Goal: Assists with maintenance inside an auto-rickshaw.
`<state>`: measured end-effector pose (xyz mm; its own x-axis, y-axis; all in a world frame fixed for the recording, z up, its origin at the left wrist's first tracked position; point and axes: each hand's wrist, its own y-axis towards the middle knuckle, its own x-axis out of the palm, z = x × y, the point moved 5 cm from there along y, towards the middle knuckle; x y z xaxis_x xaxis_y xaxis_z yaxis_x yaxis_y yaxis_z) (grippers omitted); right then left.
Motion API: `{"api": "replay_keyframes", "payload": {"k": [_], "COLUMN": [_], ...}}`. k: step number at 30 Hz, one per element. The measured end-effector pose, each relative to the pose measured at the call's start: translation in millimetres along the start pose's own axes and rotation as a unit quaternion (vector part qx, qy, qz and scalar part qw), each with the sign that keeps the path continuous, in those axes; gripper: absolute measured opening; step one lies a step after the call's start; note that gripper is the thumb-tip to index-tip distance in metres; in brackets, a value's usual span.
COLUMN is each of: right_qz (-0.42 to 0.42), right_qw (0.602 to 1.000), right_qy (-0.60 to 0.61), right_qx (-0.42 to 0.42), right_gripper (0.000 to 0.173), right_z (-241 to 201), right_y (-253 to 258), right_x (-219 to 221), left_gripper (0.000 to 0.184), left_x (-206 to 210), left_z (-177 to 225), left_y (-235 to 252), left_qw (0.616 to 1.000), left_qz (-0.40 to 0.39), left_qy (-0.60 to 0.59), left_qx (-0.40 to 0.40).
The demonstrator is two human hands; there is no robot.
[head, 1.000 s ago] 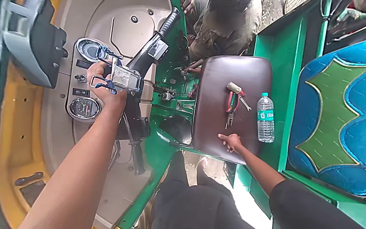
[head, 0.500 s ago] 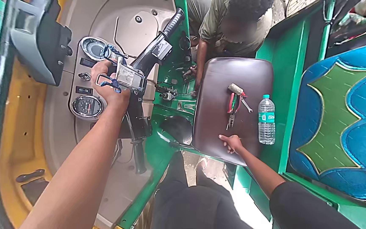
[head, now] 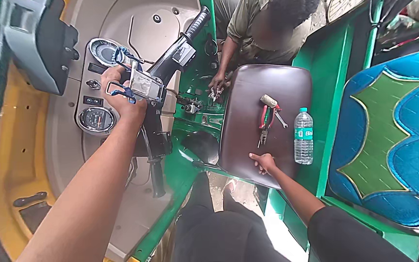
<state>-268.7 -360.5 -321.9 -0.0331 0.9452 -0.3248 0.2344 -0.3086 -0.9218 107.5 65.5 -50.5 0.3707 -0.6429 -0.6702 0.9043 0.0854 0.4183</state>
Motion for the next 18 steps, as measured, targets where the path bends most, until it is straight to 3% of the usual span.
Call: {"api": "replay_keyframes", "payload": {"k": [7,18], "right_qz": [-0.003,-0.003], "right_qw": [1.0,1.0], "right_qy": [0.002,-0.002], "right_qx": [0.002,-0.003], "right_gripper": [0.06,0.06], "right_z": [-1.0,-0.6], "right_y": [-2.3,-2.5], "right_x": [-0.4,-0.5], "left_gripper": [0.038,0.03], "left_x": [-9.3,-4.6], "left_z": [30.4,21.0], "left_y": [-1.3,-1.1], "left_qw": [0.995,0.999], "left_qz": [-0.03,-0.009], "left_qy": [0.029,-0.015], "left_qx": [-0.092,-0.049]}}
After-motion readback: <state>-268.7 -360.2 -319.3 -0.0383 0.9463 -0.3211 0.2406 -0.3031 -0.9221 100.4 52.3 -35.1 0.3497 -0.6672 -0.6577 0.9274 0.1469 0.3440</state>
